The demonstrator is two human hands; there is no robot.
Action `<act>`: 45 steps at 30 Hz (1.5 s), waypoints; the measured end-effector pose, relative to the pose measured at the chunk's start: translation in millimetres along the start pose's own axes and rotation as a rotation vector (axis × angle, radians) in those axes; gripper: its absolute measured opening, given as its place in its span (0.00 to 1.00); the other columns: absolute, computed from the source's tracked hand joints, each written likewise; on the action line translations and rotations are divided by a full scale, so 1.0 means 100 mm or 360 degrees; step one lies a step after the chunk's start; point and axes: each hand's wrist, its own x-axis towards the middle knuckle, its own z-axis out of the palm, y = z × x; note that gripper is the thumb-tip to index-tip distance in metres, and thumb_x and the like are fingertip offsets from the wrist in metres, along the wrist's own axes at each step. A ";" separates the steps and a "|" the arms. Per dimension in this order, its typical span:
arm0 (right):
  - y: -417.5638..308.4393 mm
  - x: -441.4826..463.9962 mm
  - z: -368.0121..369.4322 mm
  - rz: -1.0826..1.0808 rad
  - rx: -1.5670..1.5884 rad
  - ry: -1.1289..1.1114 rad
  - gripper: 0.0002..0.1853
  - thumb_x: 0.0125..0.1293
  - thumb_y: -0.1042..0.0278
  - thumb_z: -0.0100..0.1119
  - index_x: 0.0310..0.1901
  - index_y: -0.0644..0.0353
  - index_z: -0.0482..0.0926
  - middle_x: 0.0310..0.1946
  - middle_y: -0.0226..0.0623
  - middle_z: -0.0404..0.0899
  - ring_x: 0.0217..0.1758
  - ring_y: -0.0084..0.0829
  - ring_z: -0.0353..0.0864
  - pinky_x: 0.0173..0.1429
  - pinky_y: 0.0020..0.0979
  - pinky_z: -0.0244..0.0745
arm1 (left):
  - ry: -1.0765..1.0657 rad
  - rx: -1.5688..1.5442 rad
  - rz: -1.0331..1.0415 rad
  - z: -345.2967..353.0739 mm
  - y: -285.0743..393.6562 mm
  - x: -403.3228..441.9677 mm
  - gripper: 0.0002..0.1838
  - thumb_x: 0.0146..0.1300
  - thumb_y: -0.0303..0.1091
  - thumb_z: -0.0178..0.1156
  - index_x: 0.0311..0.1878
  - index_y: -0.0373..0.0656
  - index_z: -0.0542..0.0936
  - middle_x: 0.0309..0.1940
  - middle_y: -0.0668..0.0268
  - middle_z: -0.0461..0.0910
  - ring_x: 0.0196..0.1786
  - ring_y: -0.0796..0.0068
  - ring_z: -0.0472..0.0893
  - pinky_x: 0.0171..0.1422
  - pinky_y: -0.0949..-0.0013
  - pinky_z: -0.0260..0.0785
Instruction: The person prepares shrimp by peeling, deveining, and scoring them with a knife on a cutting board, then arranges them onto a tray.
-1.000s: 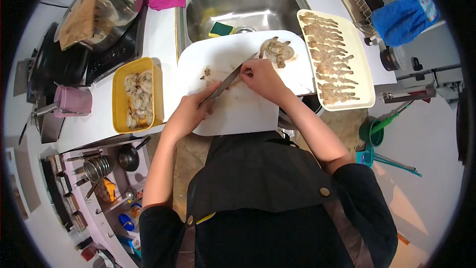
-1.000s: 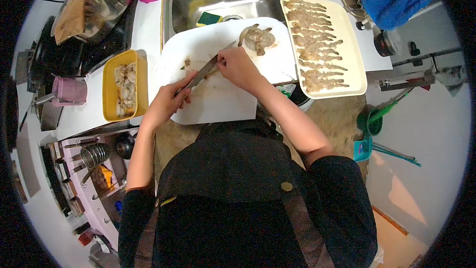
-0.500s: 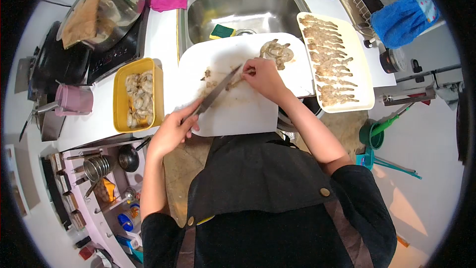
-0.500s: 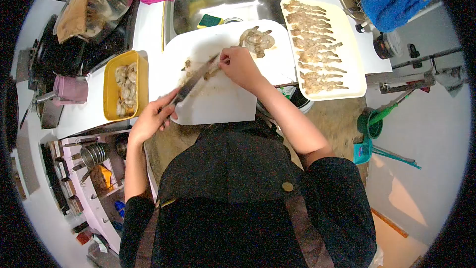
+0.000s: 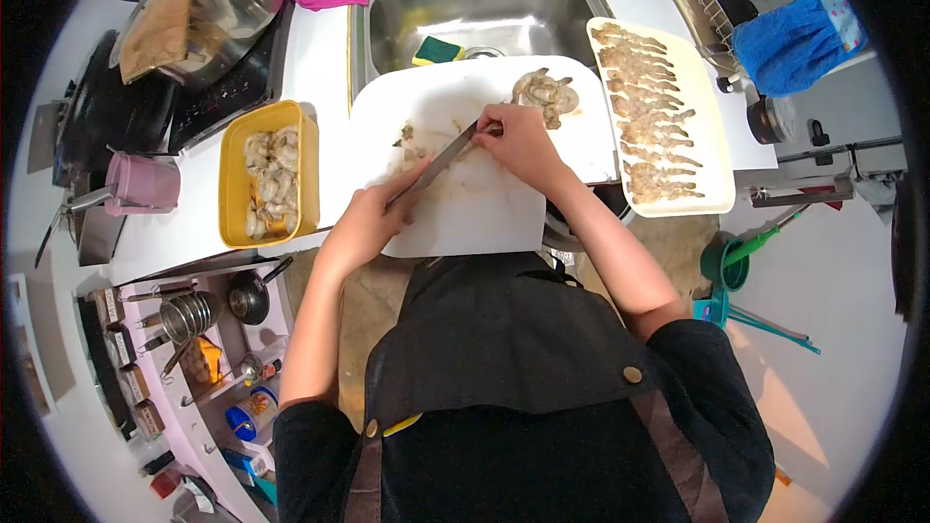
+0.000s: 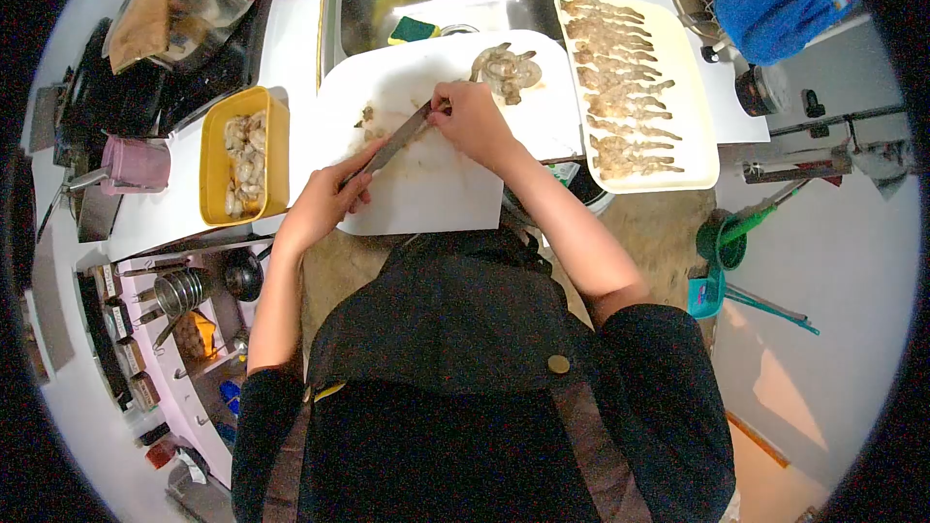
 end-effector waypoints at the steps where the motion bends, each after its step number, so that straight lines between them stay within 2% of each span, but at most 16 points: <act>1: 0.00 0.00 0.00 0.0002 0.0001 -0.0002 0.08 0.52 0.75 0.66 0.33 0.68 0.80 0.28 0.50 0.81 0.32 0.44 0.83 0.39 0.36 0.76 | 0.0009 0.0008 0.0012 0.00 -0.04 -0.02 0.26 0.68 0.29 0.52 0.70 0.55 0.69 0.25 0.61 0.76 0.28 0.75 0.75 0.41 0.68 0.71; 4: 0.02 0.01 0.01 0.0048 0.0039 -0.0014 0.07 0.52 0.76 0.66 0.32 0.68 0.80 0.28 0.50 0.81 0.32 0.44 0.82 0.39 0.36 0.76 | 0.0013 0.0021 0.0021 -0.02 -0.13 -0.11 0.26 0.69 0.28 0.51 0.70 0.54 0.68 0.26 0.61 0.77 0.29 0.76 0.75 0.40 0.69 0.72; 10: 0.05 0.01 0.00 0.0075 0.0047 0.0024 0.07 0.52 0.76 0.67 0.32 0.68 0.80 0.28 0.49 0.82 0.32 0.40 0.83 0.39 0.34 0.76 | -0.0127 -0.0047 -0.0093 -0.11 -0.29 -0.40 0.28 0.70 0.27 0.49 0.73 0.56 0.64 0.26 0.71 0.75 0.25 0.85 0.68 0.30 0.78 0.66; 13: 0.02 -0.03 -0.05 0.0159 0.0082 0.0015 0.07 0.52 0.74 0.68 0.31 0.68 0.81 0.28 0.47 0.83 0.32 0.35 0.84 0.40 0.31 0.77 | -0.0268 -0.0196 -0.0316 -0.31 -0.24 -0.57 0.27 0.70 0.28 0.50 0.72 0.55 0.66 0.26 0.70 0.76 0.27 0.82 0.71 0.36 0.77 0.69; 16: -0.04 0.00 -0.09 0.0261 0.0115 0.0011 0.08 0.53 0.72 0.68 0.31 0.67 0.82 0.27 0.45 0.83 0.32 0.31 0.84 0.41 0.29 0.77 | -0.0094 -0.0310 -0.0339 -0.45 -0.23 -0.57 0.27 0.70 0.29 0.52 0.72 0.58 0.66 0.32 0.73 0.78 0.29 0.85 0.71 0.36 0.79 0.68; 17: -0.07 0.01 -0.08 0.0296 0.0124 0.0004 0.08 0.54 0.71 0.67 0.31 0.67 0.82 0.27 0.44 0.83 0.32 0.29 0.84 0.41 0.28 0.78 | 0.0159 -0.0224 -0.0114 -0.37 -0.19 -0.48 0.27 0.68 0.29 0.53 0.70 0.62 0.69 0.37 0.70 0.78 0.32 0.79 0.75 0.37 0.74 0.71; 20: -0.23 0.07 0.05 0.0105 0.0411 -0.0127 0.05 0.58 0.75 0.64 0.33 0.68 0.82 0.29 0.37 0.84 0.33 0.21 0.83 0.41 0.24 0.76 | 0.0823 0.0898 0.0243 -0.14 -0.24 -0.03 0.25 0.65 0.29 0.55 0.65 0.64 0.75 0.39 0.65 0.77 0.36 0.68 0.78 0.40 0.66 0.73; 23: -0.44 0.03 0.10 0.0129 0.0414 -0.0215 0.06 0.58 0.74 0.64 0.36 0.67 0.82 0.30 0.38 0.84 0.33 0.22 0.82 0.40 0.25 0.76 | 0.0973 0.0956 0.0242 0.01 -0.33 0.38 0.27 0.61 0.28 0.57 0.63 0.67 0.76 0.41 0.63 0.76 0.45 0.59 0.77 0.48 0.58 0.72; 26: -0.21 -0.10 0.09 0.0025 0.0233 -0.0160 0.05 0.56 0.72 0.63 0.33 0.64 0.83 0.27 0.44 0.82 0.31 0.33 0.81 0.40 0.30 0.76 | 0.0979 0.1070 0.0260 0.04 -0.35 0.50 0.28 0.59 0.27 0.58 0.62 0.66 0.76 0.43 0.64 0.76 0.48 0.60 0.76 0.51 0.59 0.71; 29: 0.00 -0.24 0.02 -0.0024 -0.0131 -0.0150 0.06 0.58 0.77 0.62 0.38 0.63 0.82 0.30 0.39 0.81 0.31 0.31 0.80 0.39 0.30 0.75 | 0.1367 0.1393 0.0559 0.11 -0.27 0.48 0.22 0.58 0.29 0.59 0.56 0.60 0.81 0.45 0.65 0.75 0.49 0.59 0.74 0.49 0.57 0.70; 32: 0.05 -0.33 0.01 -0.0156 -0.0167 -0.0063 0.04 0.57 0.79 0.60 0.35 0.63 0.81 0.31 0.41 0.79 0.33 0.38 0.80 0.40 0.32 0.75 | 0.0944 0.0869 0.0659 0.22 -0.09 0.53 0.22 0.57 0.27 0.60 0.56 0.55 0.81 0.45 0.61 0.76 0.52 0.58 0.74 0.59 0.58 0.66; 33: 0.05 -0.33 0.01 -0.0237 -0.0162 -0.0038 0.04 0.57 0.80 0.60 0.34 0.63 0.81 0.31 0.42 0.79 0.33 0.39 0.80 0.40 0.33 0.75 | 0.0798 0.0658 0.0759 0.30 -0.06 0.58 0.17 0.58 0.29 0.61 0.52 0.48 0.83 0.46 0.60 0.78 0.52 0.57 0.74 0.59 0.58 0.66; 36: 0.08 -0.33 0.01 -0.0389 -0.0169 0.0039 0.05 0.56 0.81 0.58 0.33 0.63 0.80 0.31 0.42 0.78 0.34 0.42 0.79 0.40 0.35 0.75 | 0.0543 0.0457 0.0756 0.44 -0.01 0.65 0.13 0.59 0.30 0.62 0.48 0.44 0.84 0.45 0.60 0.79 0.52 0.55 0.74 0.60 0.58 0.66; 41: 0.24 -0.31 -0.08 -0.0303 -0.0338 0.0429 0.06 0.55 0.82 0.58 0.34 0.63 0.81 0.32 0.41 0.79 0.38 0.42 0.79 0.40 0.35 0.75 | 0.0491 0.0384 0.0800 0.48 -0.05 0.64 0.09 0.56 0.27 0.63 0.41 0.40 0.84 0.37 0.58 0.79 0.45 0.57 0.77 0.51 0.60 0.71; 44: 0.20 -0.34 -0.18 -0.0520 -0.0651 0.0457 0.07 0.54 0.82 0.60 0.35 0.63 0.81 0.34 0.39 0.79 0.42 0.41 0.78 0.42 0.35 0.75 | 0.0476 0.0330 0.0766 0.50 0.03 0.54 0.09 0.56 0.27 0.63 0.41 0.39 0.84 0.37 0.57 0.79 0.43 0.57 0.79 0.50 0.61 0.72; 45: 0.15 -0.37 -0.18 -0.0486 -0.0477 0.0343 0.07 0.54 0.81 0.60 0.35 0.62 0.81 0.34 0.39 0.79 0.43 0.40 0.78 0.42 0.35 0.75 | 0.0476 0.0306 0.0761 0.50 0.05 0.53 0.09 0.57 0.28 0.63 0.41 0.39 0.84 0.37 0.57 0.79 0.42 0.57 0.79 0.49 0.61 0.72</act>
